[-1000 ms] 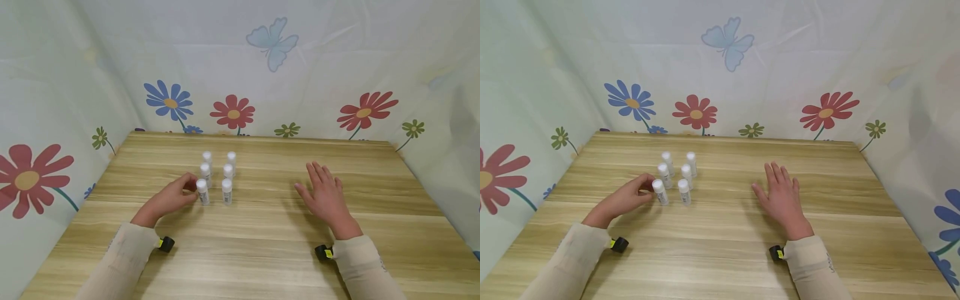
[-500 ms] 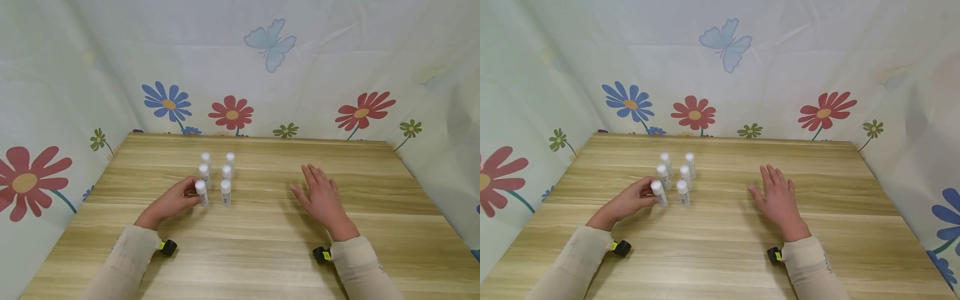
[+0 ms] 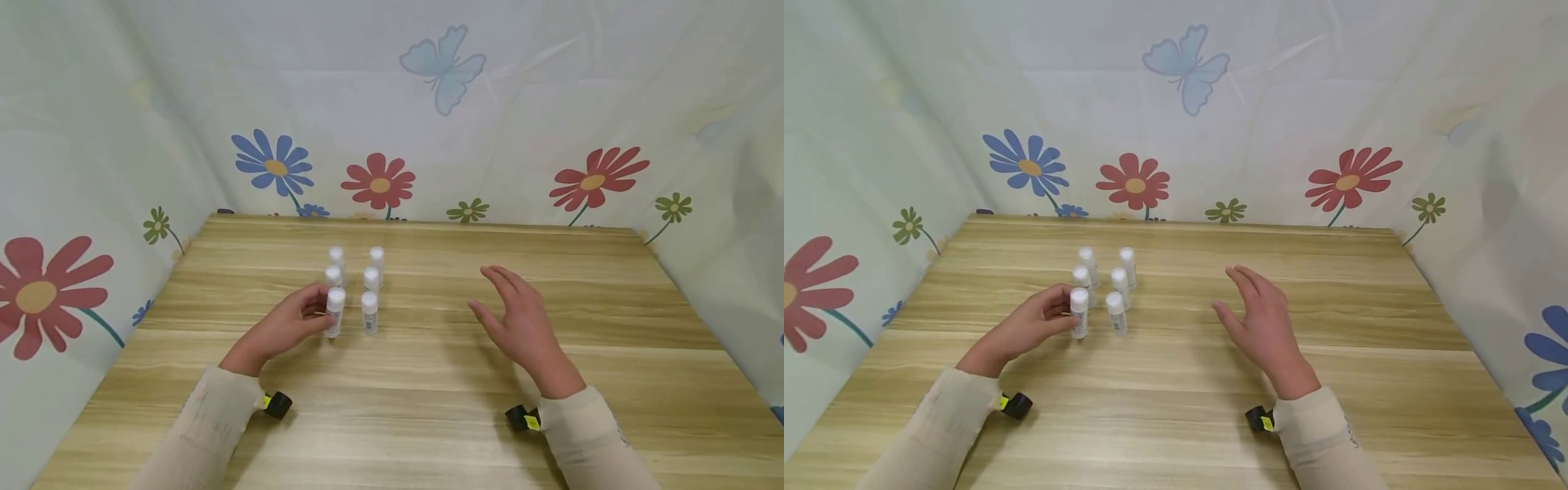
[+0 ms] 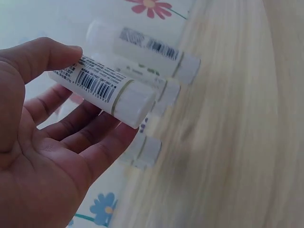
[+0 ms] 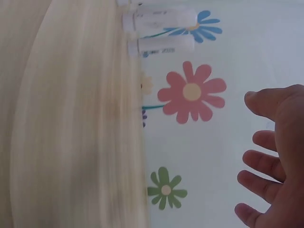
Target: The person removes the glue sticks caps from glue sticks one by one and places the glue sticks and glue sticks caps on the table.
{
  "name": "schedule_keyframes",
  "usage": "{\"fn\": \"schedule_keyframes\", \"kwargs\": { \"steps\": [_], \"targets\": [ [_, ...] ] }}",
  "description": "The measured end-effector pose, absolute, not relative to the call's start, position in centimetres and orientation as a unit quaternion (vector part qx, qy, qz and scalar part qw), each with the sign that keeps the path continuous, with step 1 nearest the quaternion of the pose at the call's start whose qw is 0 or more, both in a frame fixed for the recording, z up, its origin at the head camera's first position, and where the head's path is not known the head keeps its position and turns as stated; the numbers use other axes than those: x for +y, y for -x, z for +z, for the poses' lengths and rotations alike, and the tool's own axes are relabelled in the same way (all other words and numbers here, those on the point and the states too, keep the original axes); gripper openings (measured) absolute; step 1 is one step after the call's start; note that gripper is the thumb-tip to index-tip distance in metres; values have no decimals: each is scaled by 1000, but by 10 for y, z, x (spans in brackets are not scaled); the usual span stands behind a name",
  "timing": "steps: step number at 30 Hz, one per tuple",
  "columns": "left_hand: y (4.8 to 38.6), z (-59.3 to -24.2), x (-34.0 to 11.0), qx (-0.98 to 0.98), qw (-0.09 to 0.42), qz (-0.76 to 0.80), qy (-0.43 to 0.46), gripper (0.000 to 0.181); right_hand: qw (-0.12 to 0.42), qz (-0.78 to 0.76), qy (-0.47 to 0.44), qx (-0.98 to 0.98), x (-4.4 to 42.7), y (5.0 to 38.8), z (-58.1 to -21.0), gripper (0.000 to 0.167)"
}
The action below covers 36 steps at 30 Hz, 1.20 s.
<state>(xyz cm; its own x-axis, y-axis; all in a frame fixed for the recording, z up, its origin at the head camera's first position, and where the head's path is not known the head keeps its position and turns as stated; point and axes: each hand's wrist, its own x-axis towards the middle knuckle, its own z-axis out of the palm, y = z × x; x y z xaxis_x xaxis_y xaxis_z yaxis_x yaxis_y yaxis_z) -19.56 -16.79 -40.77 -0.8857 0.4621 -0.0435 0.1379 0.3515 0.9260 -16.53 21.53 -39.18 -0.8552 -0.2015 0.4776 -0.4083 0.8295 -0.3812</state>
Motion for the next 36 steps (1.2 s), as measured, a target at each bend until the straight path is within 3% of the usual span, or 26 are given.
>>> {"fn": "schedule_keyframes", "kwargs": {
  "steps": [9, 24, 36],
  "targets": [
    [178, -387, -148, 804, 143, 528, -232, 35, 230, 339, -175, -895, 190, 147, -377, 50],
    [151, -388, -108, 794, 118, 499, -327, 30, 132, 451, -213, -857, 143, 115, -372, 39],
    [142, -390, -95, 796, 124, 482, -343, 29, 112, 474, -189, -853, 133, 107, -381, 31]
  ]
}}
